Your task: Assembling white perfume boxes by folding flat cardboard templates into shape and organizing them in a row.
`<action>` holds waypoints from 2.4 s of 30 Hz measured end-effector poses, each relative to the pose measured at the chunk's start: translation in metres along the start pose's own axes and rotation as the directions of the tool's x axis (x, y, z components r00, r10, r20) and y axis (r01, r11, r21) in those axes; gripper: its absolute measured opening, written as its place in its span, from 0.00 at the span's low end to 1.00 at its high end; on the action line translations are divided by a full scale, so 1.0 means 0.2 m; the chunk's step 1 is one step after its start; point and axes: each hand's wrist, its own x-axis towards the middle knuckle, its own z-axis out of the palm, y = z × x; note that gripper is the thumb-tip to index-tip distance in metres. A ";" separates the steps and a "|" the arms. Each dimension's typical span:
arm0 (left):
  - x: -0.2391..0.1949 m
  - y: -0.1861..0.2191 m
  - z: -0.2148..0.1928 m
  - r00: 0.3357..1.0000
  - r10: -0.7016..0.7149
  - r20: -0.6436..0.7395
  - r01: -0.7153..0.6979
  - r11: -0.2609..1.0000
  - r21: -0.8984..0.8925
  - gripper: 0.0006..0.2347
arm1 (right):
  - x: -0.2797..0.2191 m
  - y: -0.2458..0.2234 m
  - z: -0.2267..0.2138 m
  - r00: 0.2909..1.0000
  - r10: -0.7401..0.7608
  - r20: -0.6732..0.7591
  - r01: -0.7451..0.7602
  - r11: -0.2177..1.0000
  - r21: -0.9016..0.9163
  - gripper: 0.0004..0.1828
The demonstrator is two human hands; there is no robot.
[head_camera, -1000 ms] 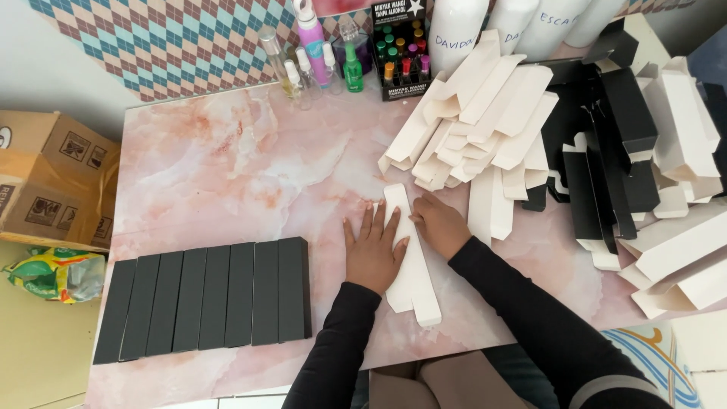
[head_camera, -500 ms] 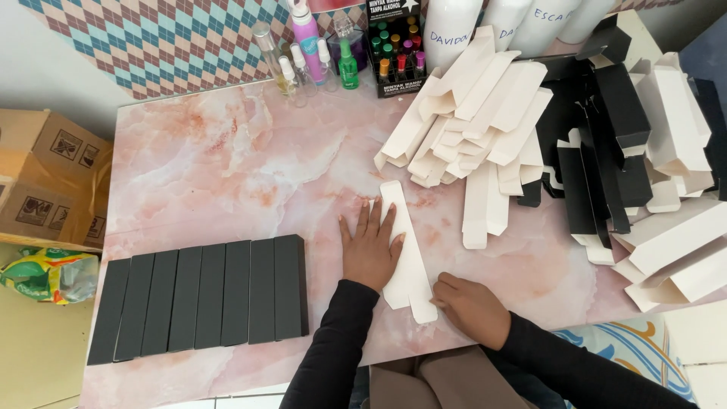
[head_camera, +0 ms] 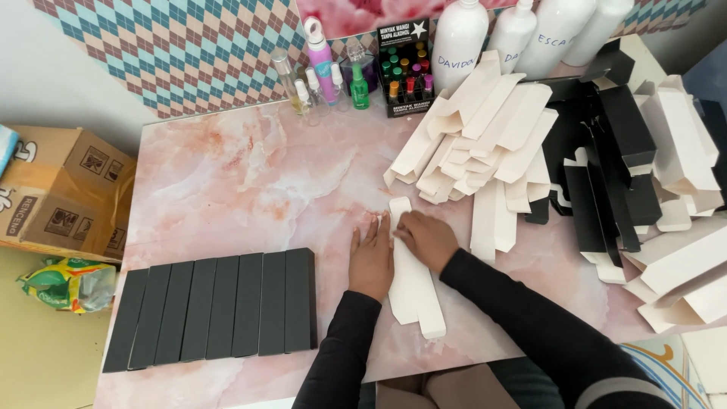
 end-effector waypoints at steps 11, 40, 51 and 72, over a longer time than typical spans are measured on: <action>0.00 0.03 -0.02 0.999 -0.022 0.030 0.019 0.994 0.107 0.27 | 0.07 -0.06 -0.08 0.992 0.073 0.106 -0.075 0.997 0.011 0.09; 0.00 -0.04 0.02 0.990 -0.044 -0.134 0.020 0.984 -0.178 0.24 | -0.49 -0.21 -0.09 0.988 -0.150 0.024 0.142 0.968 0.205 0.09; 0.01 -0.06 0.02 0.983 -0.077 -0.169 0.031 0.965 -0.260 0.21 | -0.10 -0.12 0.04 0.939 -0.345 -0.004 0.334 0.913 -0.234 0.09; -0.02 -0.06 0.05 0.935 0.066 -0.348 -0.140 0.971 -0.192 0.24 | -0.64 -0.22 -0.12 0.895 -0.390 -0.216 0.442 0.840 0.314 0.17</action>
